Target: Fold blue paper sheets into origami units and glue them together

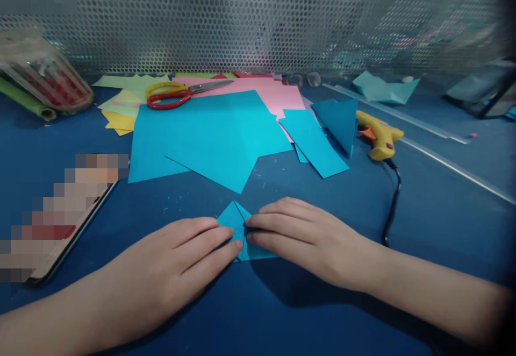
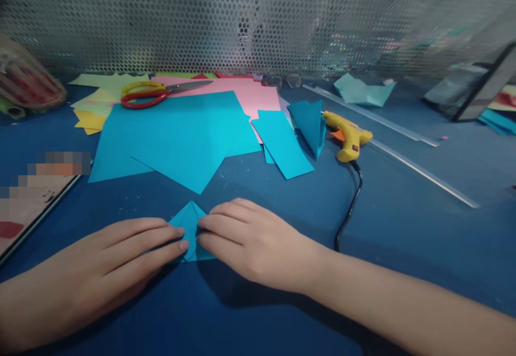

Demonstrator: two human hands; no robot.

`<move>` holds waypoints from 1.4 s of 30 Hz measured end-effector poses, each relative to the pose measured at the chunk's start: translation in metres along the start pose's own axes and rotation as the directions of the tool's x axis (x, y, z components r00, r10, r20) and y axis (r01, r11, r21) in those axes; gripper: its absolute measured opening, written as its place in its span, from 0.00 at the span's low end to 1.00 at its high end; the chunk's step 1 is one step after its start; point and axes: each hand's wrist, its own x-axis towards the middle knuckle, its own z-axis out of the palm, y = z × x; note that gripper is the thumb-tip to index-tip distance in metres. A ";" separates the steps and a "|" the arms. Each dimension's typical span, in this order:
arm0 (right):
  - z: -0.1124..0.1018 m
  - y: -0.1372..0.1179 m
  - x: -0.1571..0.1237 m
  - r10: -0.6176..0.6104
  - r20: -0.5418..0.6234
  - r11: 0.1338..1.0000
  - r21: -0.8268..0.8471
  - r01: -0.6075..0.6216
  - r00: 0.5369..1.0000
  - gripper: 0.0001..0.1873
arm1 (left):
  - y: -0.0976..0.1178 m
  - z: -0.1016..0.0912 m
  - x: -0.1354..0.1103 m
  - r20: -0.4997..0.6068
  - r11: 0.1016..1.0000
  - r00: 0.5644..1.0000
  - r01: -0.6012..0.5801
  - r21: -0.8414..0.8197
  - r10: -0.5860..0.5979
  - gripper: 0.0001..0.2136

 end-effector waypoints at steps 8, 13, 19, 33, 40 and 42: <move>0.001 0.000 0.000 -0.009 0.008 1.000 -0.006 0.009 1.000 0.23 | -0.001 0.000 -0.004 0.042 1.000 0.999 -0.023 0.016 0.022 0.20; 0.000 -0.001 0.000 -0.007 0.015 1.000 -0.020 0.007 1.000 0.22 | 0.000 -0.001 -0.004 0.128 0.994 0.990 -0.077 0.074 0.067 0.20; 0.001 0.001 0.000 -0.023 0.030 1.000 -0.008 0.023 0.999 0.22 | 0.007 -0.002 -0.004 0.105 0.987 0.993 -0.075 0.143 0.060 0.20; 0.003 0.001 0.000 -0.080 0.033 0.995 -0.055 0.082 0.996 0.21 | 0.023 0.006 -0.011 0.039 0.982 0.999 -0.039 0.184 0.033 0.15; 0.002 0.000 0.002 -0.097 0.057 0.995 0.019 0.097 0.994 0.20 | 0.029 0.011 -0.018 0.025 0.989 0.999 0.045 0.144 -0.049 0.22; 0.000 0.000 0.001 -0.083 0.071 0.996 0.036 0.081 0.994 0.19 | 0.029 0.012 -0.019 0.019 0.990 0.992 0.123 0.066 -0.125 0.25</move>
